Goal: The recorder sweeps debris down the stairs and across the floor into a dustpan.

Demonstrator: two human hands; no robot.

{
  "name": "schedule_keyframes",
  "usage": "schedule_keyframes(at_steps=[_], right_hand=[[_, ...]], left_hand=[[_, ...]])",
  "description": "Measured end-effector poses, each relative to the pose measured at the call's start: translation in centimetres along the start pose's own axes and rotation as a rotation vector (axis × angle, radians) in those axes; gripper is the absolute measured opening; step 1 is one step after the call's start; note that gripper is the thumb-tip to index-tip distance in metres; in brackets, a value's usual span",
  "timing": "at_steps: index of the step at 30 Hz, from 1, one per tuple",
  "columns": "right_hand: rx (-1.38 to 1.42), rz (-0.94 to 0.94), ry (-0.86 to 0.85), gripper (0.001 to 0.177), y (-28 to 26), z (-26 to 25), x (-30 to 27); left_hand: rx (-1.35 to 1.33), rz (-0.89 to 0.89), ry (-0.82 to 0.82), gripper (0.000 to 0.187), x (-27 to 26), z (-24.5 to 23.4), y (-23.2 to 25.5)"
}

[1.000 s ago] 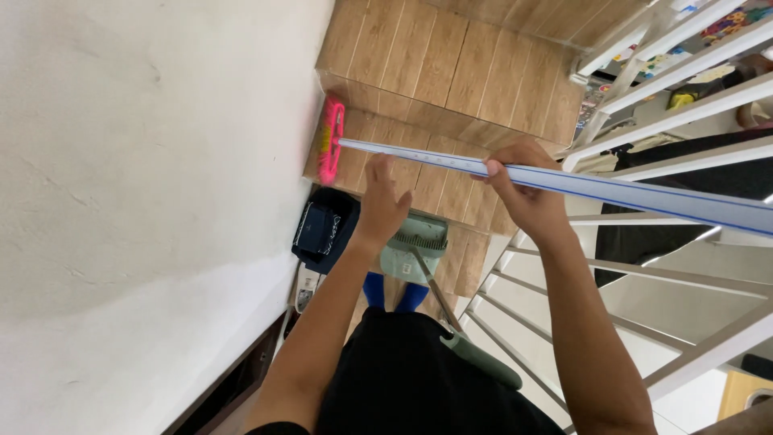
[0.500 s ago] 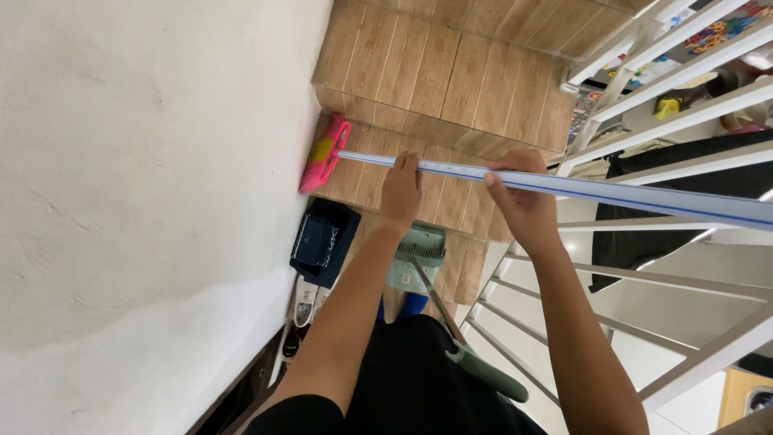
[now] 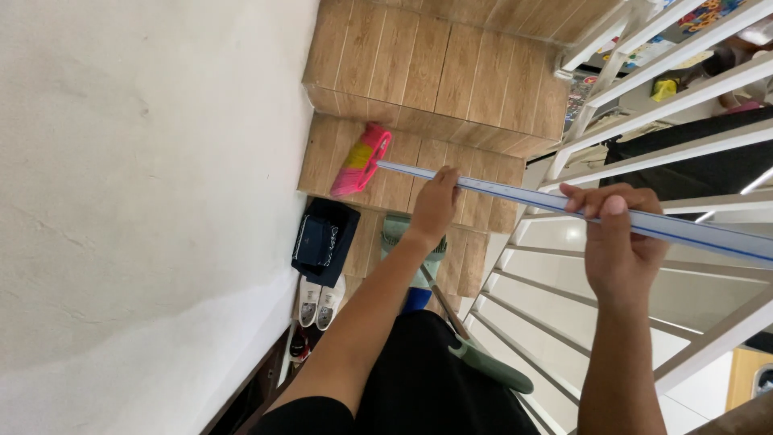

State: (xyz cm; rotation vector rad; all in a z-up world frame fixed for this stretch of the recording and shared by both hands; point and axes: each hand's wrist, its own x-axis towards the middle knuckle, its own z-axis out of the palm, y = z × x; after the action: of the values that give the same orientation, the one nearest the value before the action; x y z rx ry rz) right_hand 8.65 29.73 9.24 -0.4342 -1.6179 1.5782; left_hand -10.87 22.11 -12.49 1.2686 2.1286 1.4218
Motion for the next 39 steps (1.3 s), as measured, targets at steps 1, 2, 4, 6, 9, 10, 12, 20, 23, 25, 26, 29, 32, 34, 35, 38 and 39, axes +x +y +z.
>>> schedule_keyframes(at_steps=[1, 2, 4, 6, 9, 10, 12, 20, 23, 25, 26, 29, 32, 34, 35, 38, 39], right_hand=[[0.002, 0.001, -0.001, 0.019, -0.6, -0.5, -0.3], [-0.025, -0.005, -0.003, 0.021, -1.2, -0.9, -0.6], [-0.053, -0.012, -0.006, 0.023, -2.6, -1.2, -0.7], [-0.115, -0.036, 0.014, 0.023, -4.4, -1.1, -0.6], [-0.130, -0.054, 0.034, 0.020, -5.6, -1.2, -0.8], [-0.130, -0.053, 0.036, 0.020, -5.5, -0.7, -0.7], [-0.082, -0.057, 0.043, 0.018, -5.1, 0.4, -0.5], [0.082, -0.004, -0.050, 0.018, 1.4, 3.2, 1.0], [-0.027, 0.008, -0.090, 0.020, 0.5, 3.0, 0.8], [-0.107, 0.017, -0.081, 0.021, -0.8, 2.1, 0.3], [-0.124, 0.007, -0.079, 0.021, -1.6, 1.4, 0.0], [-0.178, -0.013, -0.094, 0.021, -3.7, -0.8, -0.7], [-0.231, -0.031, -0.093, 0.019, -6.3, -1.7, -0.7], [-0.239, -0.035, -0.079, 0.017, -7.4, -2.1, -0.3], [-0.223, -0.036, -0.101, 0.017, -7.5, -2.2, -0.1], [-0.107, -0.048, -0.092, 0.015, -5.8, -0.3, 0.8], [-0.010, -0.062, -0.061, 0.014, -5.0, 0.7, 1.0]], left_hand=[[0.002, -0.001, 0.001, 0.027, -0.1, 0.0, 0.6], [-0.012, 0.027, -0.007, 0.029, -0.3, 0.0, 1.3], [-0.026, 0.056, -0.012, 0.030, -0.2, -0.5, 2.9], [-0.019, 0.042, -0.097, 0.030, 0.0, -1.5, 4.9], [0.036, 0.046, -0.133, 0.029, 0.1, -3.4, 6.4], [0.036, 0.046, -0.135, 0.029, 0.1, -4.1, 6.2], [0.083, 0.073, -0.089, 0.030, 0.1, -5.6, 5.9], [0.141, 0.055, 0.056, 0.030, 0.1, -5.2, -2.1], [0.083, 0.052, 0.066, 0.028, 0.1, -3.1, -2.3], [0.036, 0.040, 0.068, 0.026, -0.1, -1.7, -1.2], [0.024, 0.026, 0.024, 0.024, -0.2, -1.1, -0.4], [-0.016, 0.056, -0.048, 0.022, -0.6, -0.6, 2.3], [-0.036, 0.074, -0.151, 0.023, -0.4, -1.8, 5.3], [-0.021, 0.044, -0.226, 0.023, -0.4, -3.0, 6.2], [0.000, 0.070, -0.209, 0.023, -0.4, -3.8, 6.0], [0.064, 0.112, -0.128, 0.026, -0.2, -6.5, 4.6], [0.103, 0.132, -0.063, 0.028, 0.0, -7.3, 4.0]])
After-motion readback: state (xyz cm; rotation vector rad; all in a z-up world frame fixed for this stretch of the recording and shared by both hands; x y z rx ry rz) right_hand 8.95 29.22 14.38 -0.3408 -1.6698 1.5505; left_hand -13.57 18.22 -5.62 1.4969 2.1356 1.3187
